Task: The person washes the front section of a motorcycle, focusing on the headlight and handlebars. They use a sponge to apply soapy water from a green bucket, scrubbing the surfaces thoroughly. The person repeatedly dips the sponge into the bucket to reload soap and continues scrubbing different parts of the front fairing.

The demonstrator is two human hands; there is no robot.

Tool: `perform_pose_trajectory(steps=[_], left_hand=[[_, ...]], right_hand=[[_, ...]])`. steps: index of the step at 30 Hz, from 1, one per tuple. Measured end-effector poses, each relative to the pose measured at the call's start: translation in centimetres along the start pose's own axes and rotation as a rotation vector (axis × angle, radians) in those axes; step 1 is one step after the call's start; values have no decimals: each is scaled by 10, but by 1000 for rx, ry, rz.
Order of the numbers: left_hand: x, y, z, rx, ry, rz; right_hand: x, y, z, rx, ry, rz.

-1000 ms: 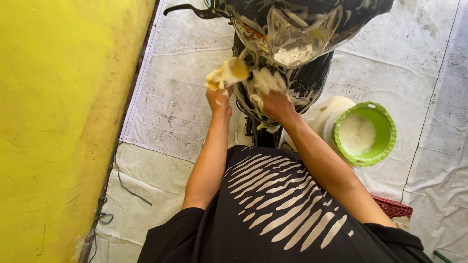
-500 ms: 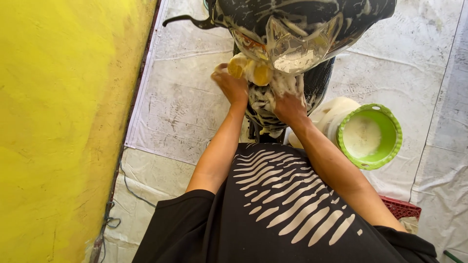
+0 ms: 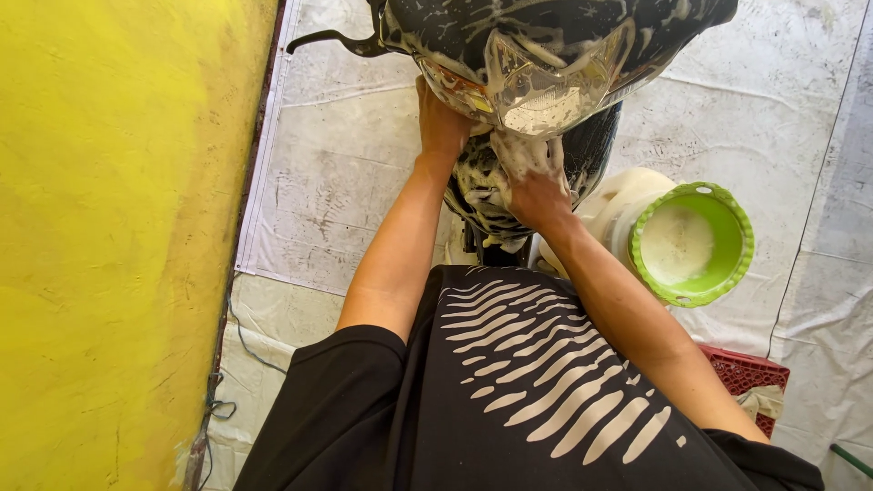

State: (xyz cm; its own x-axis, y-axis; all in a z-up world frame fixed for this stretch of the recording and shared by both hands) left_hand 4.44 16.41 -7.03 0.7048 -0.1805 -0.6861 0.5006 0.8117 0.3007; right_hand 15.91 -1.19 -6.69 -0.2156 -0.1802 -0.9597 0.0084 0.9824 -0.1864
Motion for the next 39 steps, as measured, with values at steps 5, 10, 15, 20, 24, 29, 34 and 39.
perform_pose_trajectory(steps=[5,10,15,20,24,29,34,39], left_hand=[[19,11,-27,-42,81,31],[43,27,-70,-89,185,7],[12,16,-32,16,55,184],[-16,-25,-17,-129,-97,78],[14,-71,-52,-212,17,3],[26,-133,-37,-328,-37,-1],[61,-183,-27,-574,-77,-174],[80,-208,-4,-645,-124,-111]], right_hand=[[-9,-3,-4,-39,69,2],[-3,-6,0,-58,15,24],[-13,-14,-9,-52,118,-21],[-20,-25,-26,-22,170,-11],[-7,-33,-36,25,216,-44],[-17,-50,-48,101,205,-112],[-61,-66,-70,93,184,-133],[-12,-78,-49,102,119,-107]])
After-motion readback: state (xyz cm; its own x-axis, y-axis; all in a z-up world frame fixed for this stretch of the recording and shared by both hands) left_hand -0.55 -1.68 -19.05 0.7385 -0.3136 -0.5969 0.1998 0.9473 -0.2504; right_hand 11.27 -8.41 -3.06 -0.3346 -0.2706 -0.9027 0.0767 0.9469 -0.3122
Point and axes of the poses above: each hand's wrist, its own y-axis towards the middle knuckle, its own x-axis out of the palm, z = x × y, the point moved 1 cm from there along y, towards the middle knuckle, and after that the axes turned 10 degrees about -z, right-handed, at the moved point
